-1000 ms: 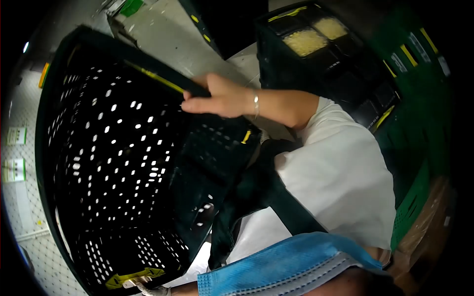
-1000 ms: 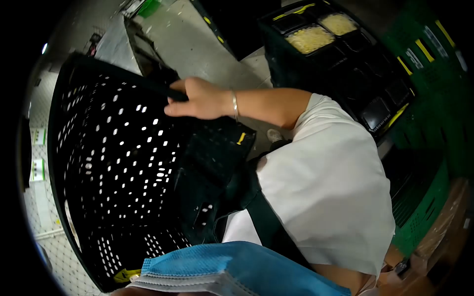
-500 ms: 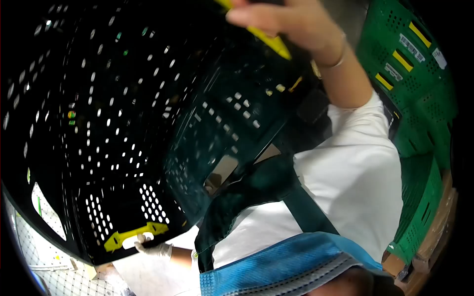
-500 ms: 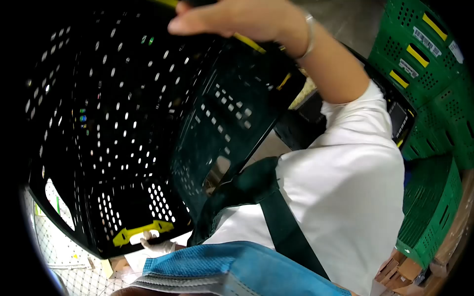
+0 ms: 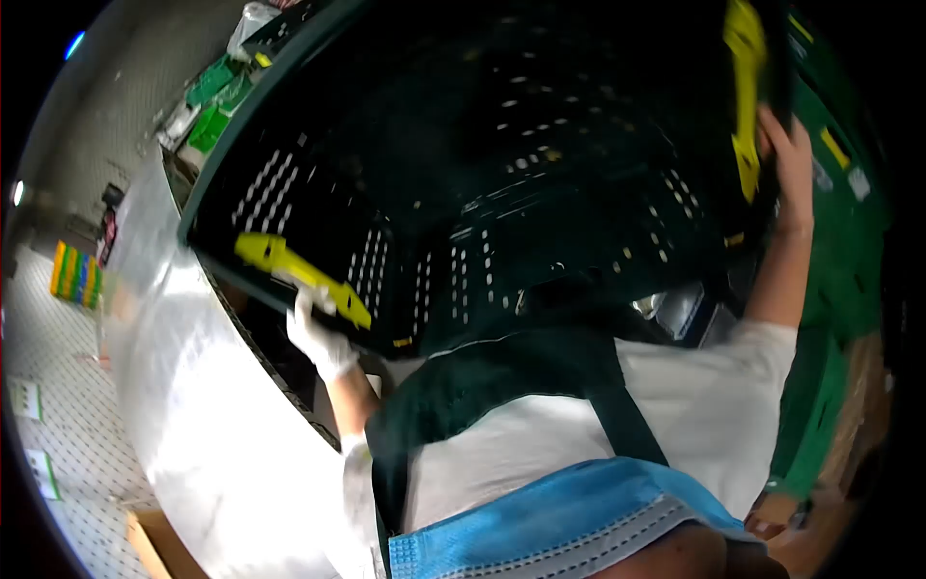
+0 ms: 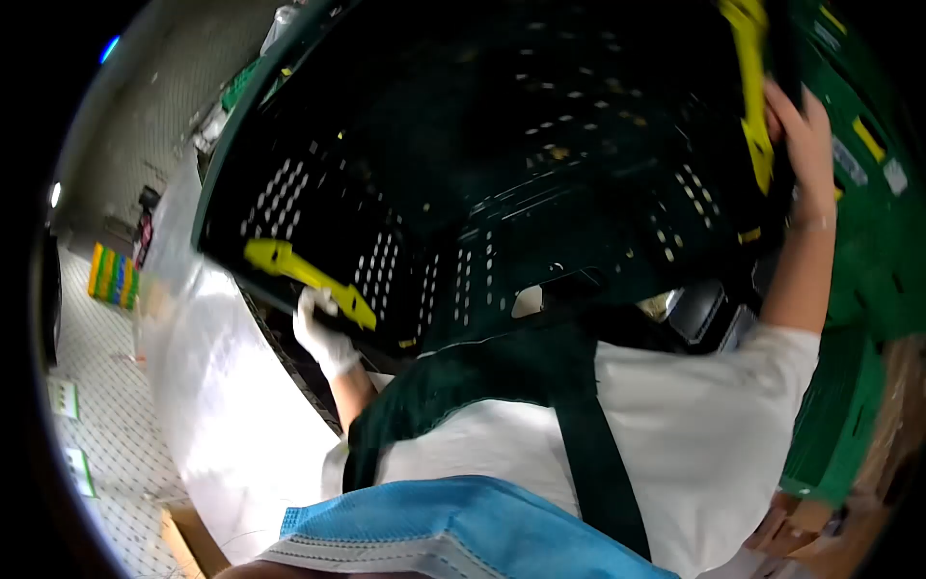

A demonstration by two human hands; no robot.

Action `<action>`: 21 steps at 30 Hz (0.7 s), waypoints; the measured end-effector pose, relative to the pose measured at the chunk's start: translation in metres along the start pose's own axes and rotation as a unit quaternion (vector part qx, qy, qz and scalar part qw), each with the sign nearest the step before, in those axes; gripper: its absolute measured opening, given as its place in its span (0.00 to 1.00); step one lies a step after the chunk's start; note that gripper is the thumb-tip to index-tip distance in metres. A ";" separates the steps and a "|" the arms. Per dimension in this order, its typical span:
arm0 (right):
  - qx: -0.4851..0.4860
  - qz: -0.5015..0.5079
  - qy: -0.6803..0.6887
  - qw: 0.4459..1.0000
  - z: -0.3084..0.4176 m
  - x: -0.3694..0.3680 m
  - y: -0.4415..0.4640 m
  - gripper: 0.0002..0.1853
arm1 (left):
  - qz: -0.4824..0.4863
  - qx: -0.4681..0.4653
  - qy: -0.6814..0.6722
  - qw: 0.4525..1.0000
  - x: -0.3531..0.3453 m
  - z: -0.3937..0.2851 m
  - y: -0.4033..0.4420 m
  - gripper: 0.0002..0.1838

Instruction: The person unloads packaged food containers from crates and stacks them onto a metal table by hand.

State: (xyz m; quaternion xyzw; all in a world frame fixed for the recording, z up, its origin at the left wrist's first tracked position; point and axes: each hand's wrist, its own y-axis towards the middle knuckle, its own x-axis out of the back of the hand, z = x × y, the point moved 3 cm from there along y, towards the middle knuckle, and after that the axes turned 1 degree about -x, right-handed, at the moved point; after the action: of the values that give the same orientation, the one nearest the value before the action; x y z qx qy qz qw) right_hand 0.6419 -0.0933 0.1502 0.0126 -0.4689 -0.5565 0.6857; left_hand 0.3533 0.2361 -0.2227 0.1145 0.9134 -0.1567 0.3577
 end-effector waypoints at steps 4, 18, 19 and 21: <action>-0.145 -0.011 0.024 0.989 -0.070 0.083 -0.010 0.07 | -0.005 -0.004 0.136 0.991 -0.023 0.041 -0.049 0.07; -0.162 -0.370 -0.152 0.902 -0.097 0.237 -0.127 0.15 | 0.273 0.150 -0.013 0.950 -0.155 0.110 -0.081 0.05; -0.149 -0.375 -0.195 0.894 -0.105 0.251 -0.131 0.15 | 0.291 0.134 -0.032 0.947 -0.160 0.105 -0.080 0.04; -0.130 -0.367 -0.262 0.883 -0.110 0.264 -0.130 0.15 | 0.279 0.138 -0.010 0.950 -0.164 0.085 -0.083 0.04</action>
State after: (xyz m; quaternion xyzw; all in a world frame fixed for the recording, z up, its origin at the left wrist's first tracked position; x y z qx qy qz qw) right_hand 0.6007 -0.4025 0.1849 -0.0521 -0.5168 -0.8073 0.2801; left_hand 0.4966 0.1119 -0.1518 0.4116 0.8107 -0.1760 0.3773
